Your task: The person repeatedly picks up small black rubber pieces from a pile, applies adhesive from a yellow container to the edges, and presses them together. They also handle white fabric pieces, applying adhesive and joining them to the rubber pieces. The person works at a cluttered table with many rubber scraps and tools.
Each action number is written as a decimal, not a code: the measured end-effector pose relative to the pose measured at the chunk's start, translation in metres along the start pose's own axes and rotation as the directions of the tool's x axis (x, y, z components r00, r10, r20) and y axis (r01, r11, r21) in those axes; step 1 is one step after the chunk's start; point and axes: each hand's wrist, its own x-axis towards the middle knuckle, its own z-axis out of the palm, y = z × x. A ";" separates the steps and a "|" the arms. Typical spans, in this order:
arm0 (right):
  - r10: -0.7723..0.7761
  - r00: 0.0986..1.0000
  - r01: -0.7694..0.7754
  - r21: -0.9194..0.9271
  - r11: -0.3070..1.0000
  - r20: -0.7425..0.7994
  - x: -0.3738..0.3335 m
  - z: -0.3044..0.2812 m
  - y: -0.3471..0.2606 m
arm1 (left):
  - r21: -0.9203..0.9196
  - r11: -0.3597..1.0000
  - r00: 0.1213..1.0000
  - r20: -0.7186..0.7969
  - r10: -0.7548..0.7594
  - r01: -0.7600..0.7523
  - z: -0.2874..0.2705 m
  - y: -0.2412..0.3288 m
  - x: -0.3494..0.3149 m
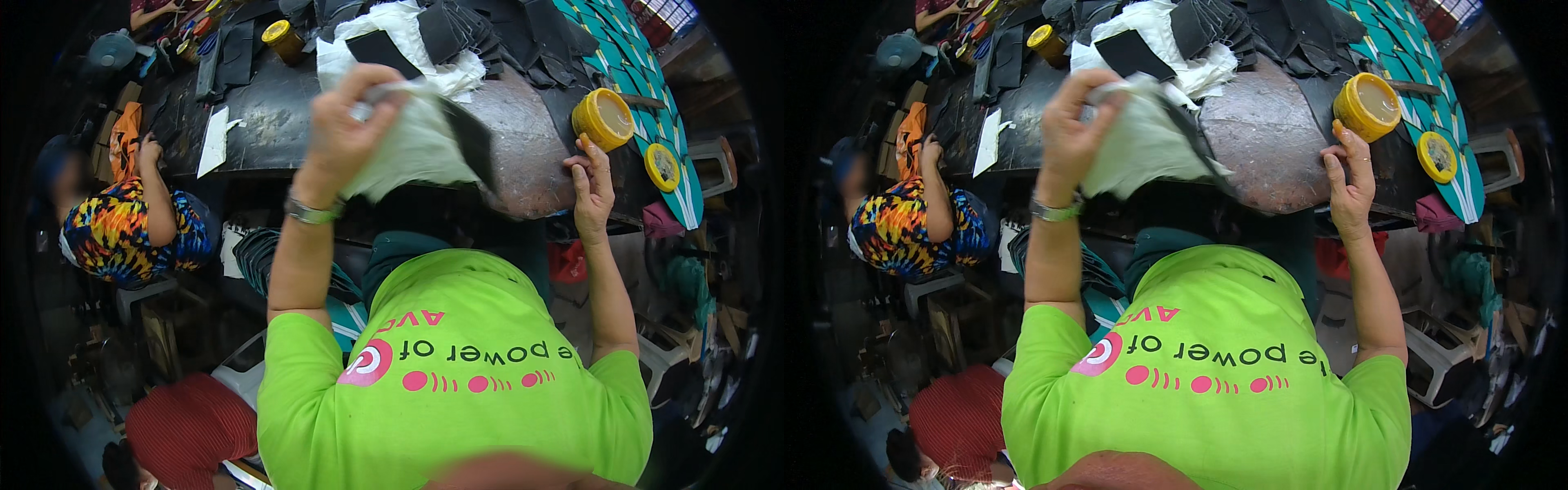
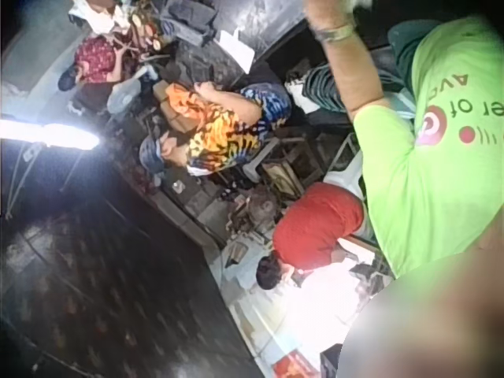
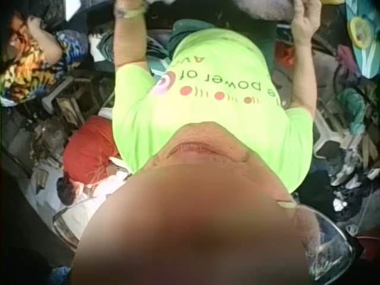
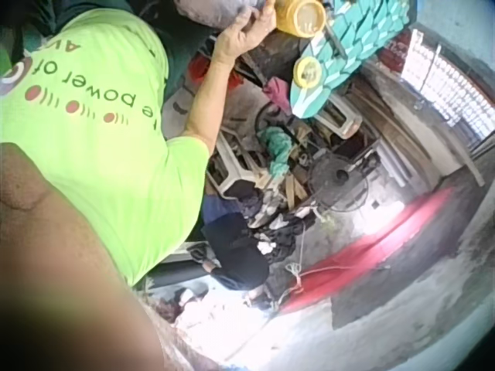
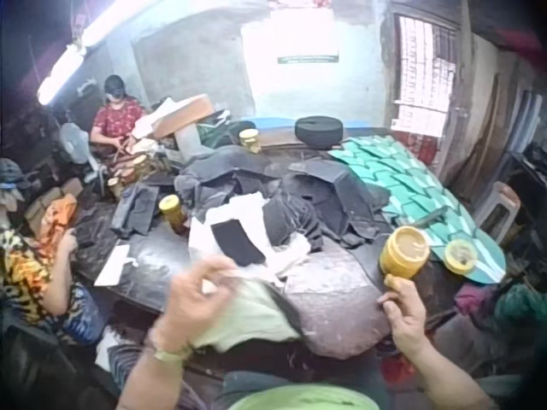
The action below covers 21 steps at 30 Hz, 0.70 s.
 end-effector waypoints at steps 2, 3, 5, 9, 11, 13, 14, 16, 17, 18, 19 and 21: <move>-0.014 0.998 0.021 -0.121 0.992 0.058 0.001 0.002 0.006 | -0.072 0.981 0.982 -0.039 -0.185 0.182 -0.041 -0.026 0.001; -0.040 0.997 0.050 -0.162 0.986 0.064 0.001 0.002 0.007 | -0.165 0.955 0.966 -0.026 -0.256 0.248 -0.062 -0.042 0.003; -0.033 0.997 0.045 -0.192 0.980 0.068 0.001 0.002 0.008 | -0.003 0.925 0.915 0.152 -0.374 0.379 -0.108 -0.080 0.012; -0.026 0.999 0.030 -0.237 0.971 0.022 0.000 0.005 0.007 | 0.449 0.774 0.755 0.274 -0.595 0.447 -0.156 -0.159 0.019; -0.038 0.999 0.042 -0.277 0.960 0.021 0.000 0.008 0.005 | 0.550 0.757 0.821 0.204 -0.532 0.354 -0.153 -0.192 0.016; -0.049 0.998 0.055 -0.318 0.946 0.029 0.001 0.011 0.003 | 0.728 0.601 0.783 0.144 -0.605 0.331 -0.147 -0.214 0.017; -0.056 0.998 0.066 -0.344 0.937 0.038 0.002 0.011 0.001 | 0.760 0.570 0.796 0.118 -0.594 0.313 -0.140 -0.222 0.018; -0.059 0.997 0.073 -0.373 0.925 0.050 0.002 0.012 -0.001 | 0.821 0.493 0.812 0.064 -0.580 0.288 -0.125 -0.231 0.018; -0.055 0.997 0.071 -0.377 0.923 0.052 0.002 0.012 -0.001 | 0.825 0.465 0.809 0.015 -0.588 0.322 -0.119 -0.233 0.019; -0.052 0.997 0.069 -0.382 0.921 0.054 0.001 0.013 -0.001 | 0.838 0.442 0.835 -0.028 -0.550 0.320 -0.115 -0.232 0.019; -0.049 0.998 0.064 -0.382 0.922 0.050 0.001 0.013 0.000 | 0.850 0.430 0.867 -0.062 -0.495 0.306 -0.112 -0.230 0.019; -0.028 0.999 0.040 -0.379 0.924 0.036 0.000 0.014 0.001 | 0.856 0.406 0.900 -0.140 -0.412 0.319 -0.104 -0.222 0.020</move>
